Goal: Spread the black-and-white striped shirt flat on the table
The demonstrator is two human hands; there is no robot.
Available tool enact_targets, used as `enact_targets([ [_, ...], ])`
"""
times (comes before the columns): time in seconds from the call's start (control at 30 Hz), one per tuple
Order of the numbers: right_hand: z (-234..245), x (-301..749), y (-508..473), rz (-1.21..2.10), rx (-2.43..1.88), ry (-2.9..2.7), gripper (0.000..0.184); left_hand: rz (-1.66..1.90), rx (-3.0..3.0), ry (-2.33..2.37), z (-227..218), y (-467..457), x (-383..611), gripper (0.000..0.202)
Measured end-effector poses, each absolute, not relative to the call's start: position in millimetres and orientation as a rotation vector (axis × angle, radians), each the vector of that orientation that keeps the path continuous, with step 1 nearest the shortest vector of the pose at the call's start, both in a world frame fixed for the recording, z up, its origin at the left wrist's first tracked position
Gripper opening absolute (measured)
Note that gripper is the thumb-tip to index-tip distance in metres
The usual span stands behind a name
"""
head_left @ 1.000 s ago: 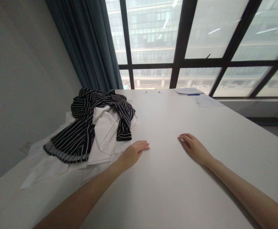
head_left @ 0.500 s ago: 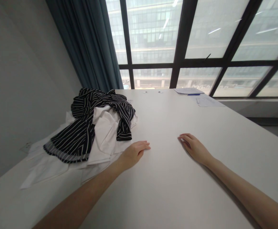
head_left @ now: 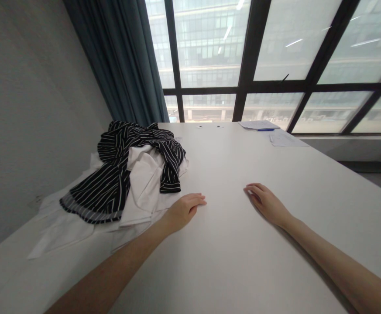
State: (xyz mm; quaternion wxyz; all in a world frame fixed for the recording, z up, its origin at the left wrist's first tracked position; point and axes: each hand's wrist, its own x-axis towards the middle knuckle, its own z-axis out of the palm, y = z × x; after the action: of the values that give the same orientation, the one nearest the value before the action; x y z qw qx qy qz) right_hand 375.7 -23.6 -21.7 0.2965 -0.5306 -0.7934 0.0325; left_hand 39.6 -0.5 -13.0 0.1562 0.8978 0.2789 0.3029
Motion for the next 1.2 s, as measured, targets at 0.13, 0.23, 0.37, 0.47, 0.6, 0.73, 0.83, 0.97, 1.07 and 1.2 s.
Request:
enact_targets([
  [0.13, -22.7, 375.9, -22.9, 0.084, -1.399, -2.099, 0.027, 0.861, 2.569, 0.804, -12.3, -0.9, 39.7, 0.037],
  [0.23, -23.0, 376.0, -22.9, 0.085, -1.403, -2.105, 0.027, 0.857, 2.573, 0.807, -12.5, -0.9, 39.8, 0.036],
  [0.37, -22.6, 375.9, -23.4, 0.087, -1.412, -2.116, 0.028, 0.858, 2.574, 0.817, -13.0, -0.9, 39.8, 0.036],
  [0.47, -22.9, 376.3, -23.4, 0.09, -1.412, -2.112, 0.028, 0.857, 2.574, 0.817, -12.5, -1.2, 39.9, 0.036],
  [0.6, -23.3, 376.9, -23.1, 0.088, -1.408, -2.115, 0.029, 0.857, 2.578, 0.814, -12.2, -1.4, 39.9, 0.035],
  [0.73, -22.2, 375.8, -23.6, 0.084, -1.417, -2.115, 0.029, 0.864, 2.601, 0.815, -14.2, -0.1, 39.5, 0.037],
  [0.83, -21.2, 374.7, -24.0, 0.091, -1.416, -2.111, 0.028, 0.938, 2.641, 0.829, -15.4, 1.5, 39.1, 0.041],
  [0.97, -21.2, 374.5, -23.9, 0.091, -1.41, -2.106, 0.027, 1.071, 2.618, 0.856, -14.8, 2.8, 38.5, 0.041],
  [1.07, -21.7, 375.0, -23.8, 0.095, -1.41, -2.111, 0.028, 1.128, 2.613, 0.833, -14.9, 3.0, 38.4, 0.039],
  [1.2, -22.0, 375.6, -23.9, 0.096, -1.421, -2.12, 0.029, 1.14, 2.629, 0.801, -15.4, 3.2, 38.6, 0.033],
])
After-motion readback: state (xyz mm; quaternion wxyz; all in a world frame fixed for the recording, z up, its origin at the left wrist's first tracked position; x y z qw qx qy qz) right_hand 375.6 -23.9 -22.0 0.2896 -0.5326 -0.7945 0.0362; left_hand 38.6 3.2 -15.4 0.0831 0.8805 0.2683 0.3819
